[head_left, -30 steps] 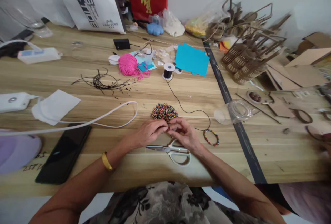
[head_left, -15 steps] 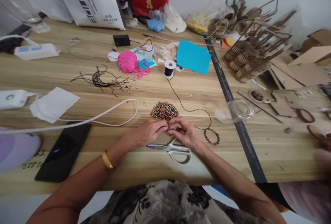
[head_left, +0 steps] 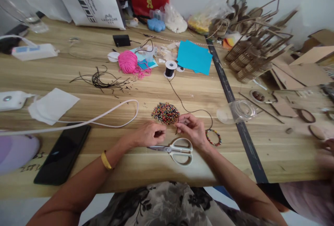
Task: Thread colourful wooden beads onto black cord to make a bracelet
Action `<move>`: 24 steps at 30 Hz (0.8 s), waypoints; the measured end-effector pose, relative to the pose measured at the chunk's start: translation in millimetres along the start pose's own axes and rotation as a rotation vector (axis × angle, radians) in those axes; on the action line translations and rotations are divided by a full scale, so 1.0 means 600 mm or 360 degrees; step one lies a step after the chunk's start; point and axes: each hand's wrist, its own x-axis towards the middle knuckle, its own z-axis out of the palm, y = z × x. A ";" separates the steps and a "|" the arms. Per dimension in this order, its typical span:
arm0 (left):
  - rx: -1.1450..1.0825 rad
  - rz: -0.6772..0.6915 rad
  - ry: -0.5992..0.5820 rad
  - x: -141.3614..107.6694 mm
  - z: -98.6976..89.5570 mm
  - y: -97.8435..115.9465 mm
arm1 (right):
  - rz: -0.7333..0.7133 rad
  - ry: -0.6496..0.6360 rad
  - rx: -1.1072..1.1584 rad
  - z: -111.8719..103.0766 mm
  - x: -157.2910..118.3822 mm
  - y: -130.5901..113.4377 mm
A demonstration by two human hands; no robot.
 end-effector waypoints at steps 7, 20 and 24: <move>-0.0451 -0.0261 0.0176 0.006 -0.009 0.007 | -0.0447 -0.0162 -0.0727 0.004 -0.006 -0.003; -0.0491 -0.0151 0.0070 0.004 -0.010 -0.007 | -0.0500 -0.0446 -0.0955 0.007 -0.002 -0.011; -0.0594 -0.0170 0.0045 0.002 -0.019 -0.014 | -0.0356 -0.0502 -0.1193 -0.048 0.017 -0.042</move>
